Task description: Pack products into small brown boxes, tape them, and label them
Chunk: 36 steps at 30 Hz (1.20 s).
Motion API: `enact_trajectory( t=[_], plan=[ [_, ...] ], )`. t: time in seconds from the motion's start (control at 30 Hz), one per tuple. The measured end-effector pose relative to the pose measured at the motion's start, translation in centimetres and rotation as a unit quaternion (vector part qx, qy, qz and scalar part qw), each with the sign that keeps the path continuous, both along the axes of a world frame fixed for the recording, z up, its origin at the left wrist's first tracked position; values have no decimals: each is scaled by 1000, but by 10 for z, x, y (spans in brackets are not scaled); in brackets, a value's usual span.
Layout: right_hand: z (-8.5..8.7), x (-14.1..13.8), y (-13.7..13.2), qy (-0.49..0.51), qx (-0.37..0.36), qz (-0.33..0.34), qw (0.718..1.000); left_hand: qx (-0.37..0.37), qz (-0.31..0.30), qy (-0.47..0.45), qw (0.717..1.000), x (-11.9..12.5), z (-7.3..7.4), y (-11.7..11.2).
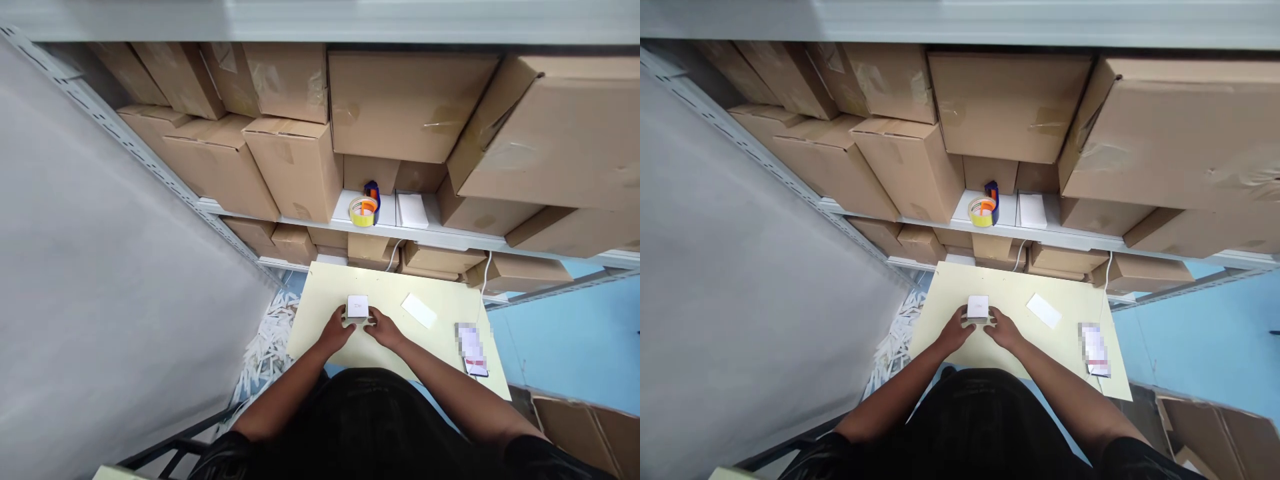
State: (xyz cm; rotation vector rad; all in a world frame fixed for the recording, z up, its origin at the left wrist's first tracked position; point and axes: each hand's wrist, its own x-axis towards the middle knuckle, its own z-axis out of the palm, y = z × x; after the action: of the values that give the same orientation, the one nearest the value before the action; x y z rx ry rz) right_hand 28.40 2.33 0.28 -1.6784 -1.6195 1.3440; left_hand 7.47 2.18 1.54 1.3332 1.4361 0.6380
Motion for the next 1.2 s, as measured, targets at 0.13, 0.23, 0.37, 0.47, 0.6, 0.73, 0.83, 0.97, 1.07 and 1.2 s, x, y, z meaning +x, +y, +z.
enact_trajectory(
  t=[0.13, 0.23, 0.37, 0.47, 0.6, 0.73, 0.83, 0.97, 1.07, 1.2],
  plan=[
    [-12, -9, 10, 8, -26, 26, 999, -32, 0, -33, 999, 2, -12, 5],
    [-17, -27, 25, -6, -20, 24, 999, -31, 1, -39, 999, -13, -14, 22],
    [-20, -65, 58, 11, -15, 9, 1000, -6, -9, -26, 1000, -51, -11, 65],
    [-18, -100, 92, 19, -18, -10, 1000, 0, -25, -18, 1000, -83, -10, 106],
    [-14, -141, 137, 19, -25, -35, 999, 4, -42, -25, 999, -119, -8, 155],
    [-9, -165, 160, 8, -44, -51, 998, 7, -52, -29, 998, -138, -10, 182],
    [9, -167, 153, -30, -38, -68, 997, -6, -41, -24, 999, -146, -16, 184],
    [78, -132, 124, -84, 169, -70, 980, -20, -10, -15, 1000, -166, -29, 163],
    [160, -82, 128, -167, 324, -155, 918, -23, -3, 32, 999, -191, -38, 136],
    [255, -31, 193, -278, 267, -260, 886, -35, -29, 77, 996, -217, -41, 105]
  ],
)
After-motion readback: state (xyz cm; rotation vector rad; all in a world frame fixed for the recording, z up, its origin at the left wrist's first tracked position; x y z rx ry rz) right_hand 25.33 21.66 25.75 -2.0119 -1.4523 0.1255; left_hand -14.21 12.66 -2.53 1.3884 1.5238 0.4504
